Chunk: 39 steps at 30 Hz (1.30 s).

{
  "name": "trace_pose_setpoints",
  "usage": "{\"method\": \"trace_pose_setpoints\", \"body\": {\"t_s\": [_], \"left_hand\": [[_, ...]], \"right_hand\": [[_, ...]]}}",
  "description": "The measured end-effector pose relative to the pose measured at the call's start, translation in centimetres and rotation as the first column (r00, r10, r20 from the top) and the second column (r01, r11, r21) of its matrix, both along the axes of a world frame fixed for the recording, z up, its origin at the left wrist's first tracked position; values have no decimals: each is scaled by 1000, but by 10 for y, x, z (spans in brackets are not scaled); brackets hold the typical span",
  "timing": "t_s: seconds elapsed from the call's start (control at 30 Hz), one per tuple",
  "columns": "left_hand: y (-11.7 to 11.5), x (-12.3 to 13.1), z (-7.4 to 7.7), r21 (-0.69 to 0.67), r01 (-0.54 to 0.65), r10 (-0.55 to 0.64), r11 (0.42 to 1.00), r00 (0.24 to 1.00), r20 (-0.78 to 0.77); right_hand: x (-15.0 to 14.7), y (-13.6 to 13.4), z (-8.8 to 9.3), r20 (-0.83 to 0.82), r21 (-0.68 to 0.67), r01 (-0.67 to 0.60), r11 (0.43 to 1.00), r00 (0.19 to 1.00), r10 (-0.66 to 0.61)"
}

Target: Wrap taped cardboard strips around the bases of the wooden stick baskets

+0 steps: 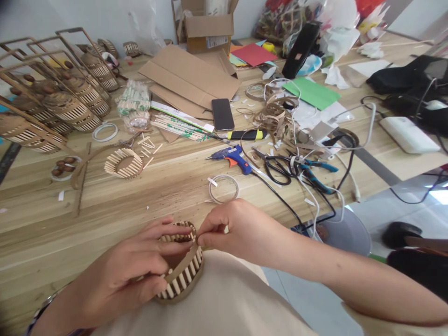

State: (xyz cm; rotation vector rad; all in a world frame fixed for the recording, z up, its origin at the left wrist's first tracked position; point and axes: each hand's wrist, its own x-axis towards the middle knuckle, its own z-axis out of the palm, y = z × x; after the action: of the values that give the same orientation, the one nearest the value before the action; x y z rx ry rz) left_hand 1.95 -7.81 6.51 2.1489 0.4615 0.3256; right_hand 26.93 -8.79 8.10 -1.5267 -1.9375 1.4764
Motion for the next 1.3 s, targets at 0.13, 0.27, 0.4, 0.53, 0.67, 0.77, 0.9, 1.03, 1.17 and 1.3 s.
{"method": "trace_pose_setpoints", "body": {"t_s": [0.13, 0.27, 0.4, 0.53, 0.67, 0.77, 0.9, 1.03, 1.17, 1.3], "left_hand": [[1, 6, 3, -18, 12, -10, 1000, 994, 107], [3, 10, 6, -43, 24, -17, 999, 987, 163], [6, 6, 3, -107, 3, 16, 994, 985, 175], [12, 0, -3, -170, 26, 9, 985, 979, 203], [18, -3, -8, -152, 29, 12, 988, 965, 261], [23, -6, -14, -129, 26, 8, 991, 965, 263], [27, -13, -20, -103, 29, -5, 994, 973, 229], [23, -11, -19, -129, -53, 75, 990, 981, 177], [17, 1, -10, -119, -126, 141, 985, 982, 127], [12, 6, -5, -125, -184, 199, 975, 974, 112]], "right_hand": [[-2, -3, 1, 26, 68, -15, 998, 1000, 14], [-5, -3, 4, 57, 151, -65, 986, 997, 57], [-6, -1, 5, 64, 213, -87, 973, 995, 75], [-4, 4, 3, 42, 303, -109, 947, 994, 101], [1, 15, 0, -27, 355, -200, 913, 974, 224], [2, 24, 0, -86, 354, -293, 888, 935, 343], [-1, 32, 2, -166, 285, -377, 881, 886, 432], [-7, 36, 6, -179, 252, -398, 882, 876, 447], [-13, 37, 10, -172, 237, -408, 881, 875, 452], [-13, 39, 10, -195, 210, -397, 893, 878, 437]]}}
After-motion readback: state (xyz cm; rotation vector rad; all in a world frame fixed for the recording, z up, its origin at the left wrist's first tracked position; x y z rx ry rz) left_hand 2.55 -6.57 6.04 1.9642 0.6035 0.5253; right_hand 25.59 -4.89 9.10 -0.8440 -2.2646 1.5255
